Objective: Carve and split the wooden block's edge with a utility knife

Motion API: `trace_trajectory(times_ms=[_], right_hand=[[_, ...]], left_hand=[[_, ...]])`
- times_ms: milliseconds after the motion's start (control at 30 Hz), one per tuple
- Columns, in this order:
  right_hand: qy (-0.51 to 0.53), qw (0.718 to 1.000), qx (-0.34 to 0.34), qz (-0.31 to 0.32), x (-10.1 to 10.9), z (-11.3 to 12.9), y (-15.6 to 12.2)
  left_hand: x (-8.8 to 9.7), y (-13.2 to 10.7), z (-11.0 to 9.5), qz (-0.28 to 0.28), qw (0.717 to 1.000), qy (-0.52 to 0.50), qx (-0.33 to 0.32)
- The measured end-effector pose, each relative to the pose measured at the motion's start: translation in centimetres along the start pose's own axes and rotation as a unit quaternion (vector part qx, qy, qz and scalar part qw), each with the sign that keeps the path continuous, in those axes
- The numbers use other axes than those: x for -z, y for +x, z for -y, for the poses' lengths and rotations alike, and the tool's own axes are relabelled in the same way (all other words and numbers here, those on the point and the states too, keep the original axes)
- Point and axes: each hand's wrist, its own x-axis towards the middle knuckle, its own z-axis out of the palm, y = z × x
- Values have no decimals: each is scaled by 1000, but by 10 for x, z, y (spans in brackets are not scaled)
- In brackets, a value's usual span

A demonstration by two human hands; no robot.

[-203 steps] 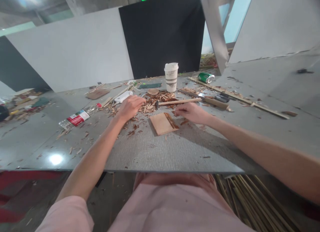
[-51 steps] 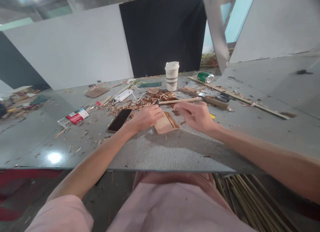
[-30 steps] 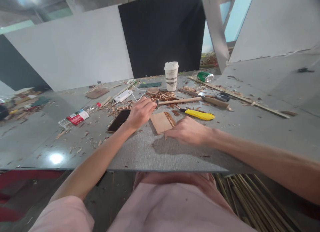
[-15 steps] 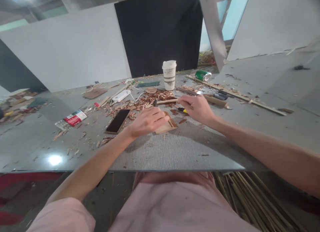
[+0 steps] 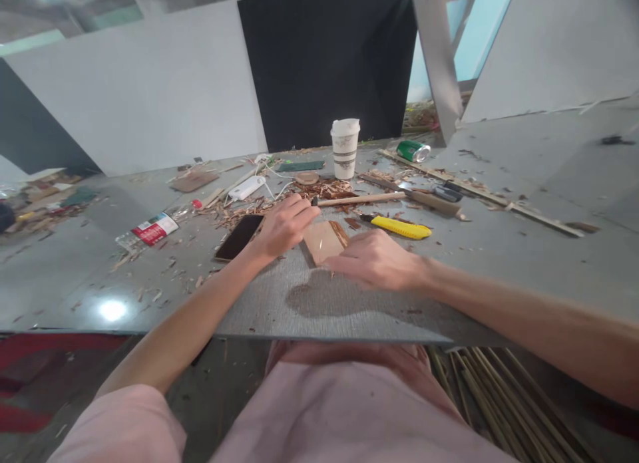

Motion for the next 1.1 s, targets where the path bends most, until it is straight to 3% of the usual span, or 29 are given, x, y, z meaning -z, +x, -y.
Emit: trace_trajectory(times_ms=[100, 200, 400, 500, 633, 767, 867, 1000, 1100], right_hand=[[-7, 999, 19, -50, 6, -4, -4], [-19, 994, -13, -106, 14, -10, -6], [39, 943, -241, -227, 26, -29, -6], [37, 922, -320, -218, 24, -48, -9], [-15, 921, -372, -116, 9, -66, -15], [-83, 934, -344, 54, -7, -58, -10], [-102, 946, -287, 111, -14, -43, -1], [-77, 978, -178, 77, -14, -25, 4], [-35, 993, -117, 3, -5, -20, 3]], left_hand=[[-2, 0, -3, 55, 997, 25, -40], [-4, 1, -8, 96, 991, 35, -84], [-3, 3, -15, 85, 983, 19, -160], [3, 3, -10, 74, 988, 35, -134], [11, -1, 6, 39, 993, 67, -86], [9, -5, 22, -12, 999, 33, -21], [3, -9, 33, -43, 998, 8, 36], [-7, -14, 42, -21, 998, 1, 65], [-11, -14, 36, 49, 998, 23, 21]])
